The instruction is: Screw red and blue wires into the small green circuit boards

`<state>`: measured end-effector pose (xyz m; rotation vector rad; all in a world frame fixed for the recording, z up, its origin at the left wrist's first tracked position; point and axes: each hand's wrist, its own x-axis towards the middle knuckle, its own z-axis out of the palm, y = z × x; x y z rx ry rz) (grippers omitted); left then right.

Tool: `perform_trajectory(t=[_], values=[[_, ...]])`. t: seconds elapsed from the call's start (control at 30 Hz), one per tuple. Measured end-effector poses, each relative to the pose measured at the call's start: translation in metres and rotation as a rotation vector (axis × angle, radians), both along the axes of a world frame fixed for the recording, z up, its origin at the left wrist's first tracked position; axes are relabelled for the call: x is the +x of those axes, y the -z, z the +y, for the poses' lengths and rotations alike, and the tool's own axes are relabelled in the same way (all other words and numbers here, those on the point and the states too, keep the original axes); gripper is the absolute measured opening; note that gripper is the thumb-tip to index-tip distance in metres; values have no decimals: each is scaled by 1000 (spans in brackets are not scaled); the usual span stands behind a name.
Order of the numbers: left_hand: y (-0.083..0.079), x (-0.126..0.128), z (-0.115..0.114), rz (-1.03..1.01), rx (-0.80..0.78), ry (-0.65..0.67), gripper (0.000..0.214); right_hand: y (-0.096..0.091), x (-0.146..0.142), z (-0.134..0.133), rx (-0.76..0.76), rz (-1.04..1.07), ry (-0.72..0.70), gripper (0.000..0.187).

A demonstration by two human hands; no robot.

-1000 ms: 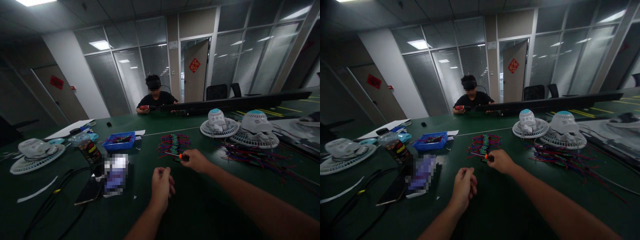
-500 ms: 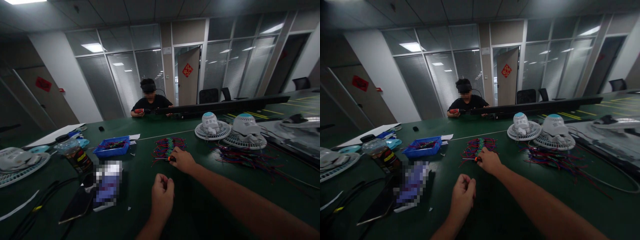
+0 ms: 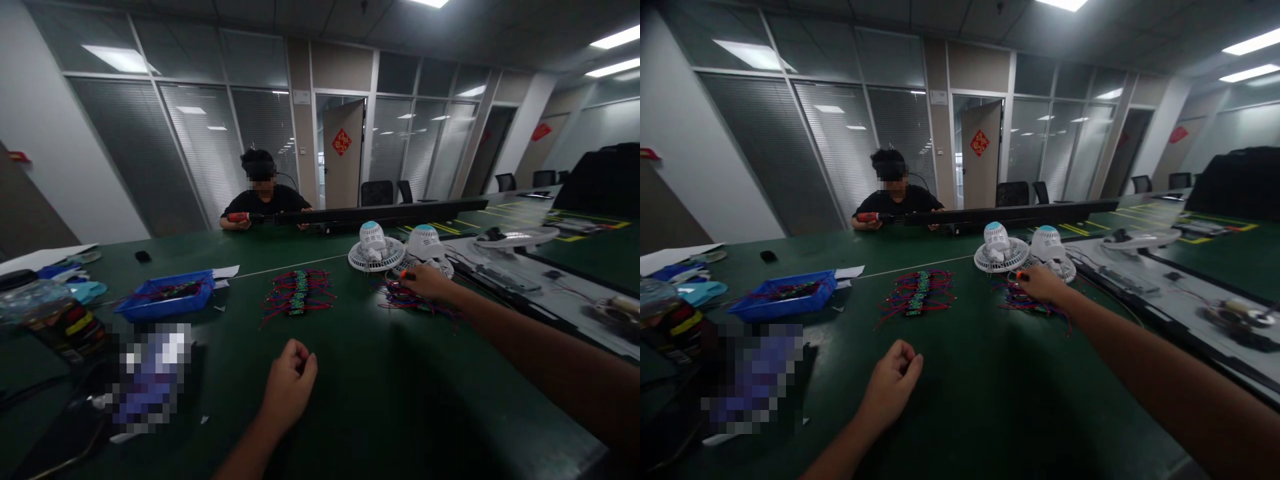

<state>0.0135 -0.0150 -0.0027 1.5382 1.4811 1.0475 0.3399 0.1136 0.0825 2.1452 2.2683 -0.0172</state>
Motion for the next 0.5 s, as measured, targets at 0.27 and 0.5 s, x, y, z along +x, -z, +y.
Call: perform_trajectory(t=[0.27,0.5], values=[[1,-1,-3,18,2,31,17,17,20,-9,-206,-115,-50,32],[6,-1,-1,12,36,53,15,34,24,-21,-224,-282,20,33]])
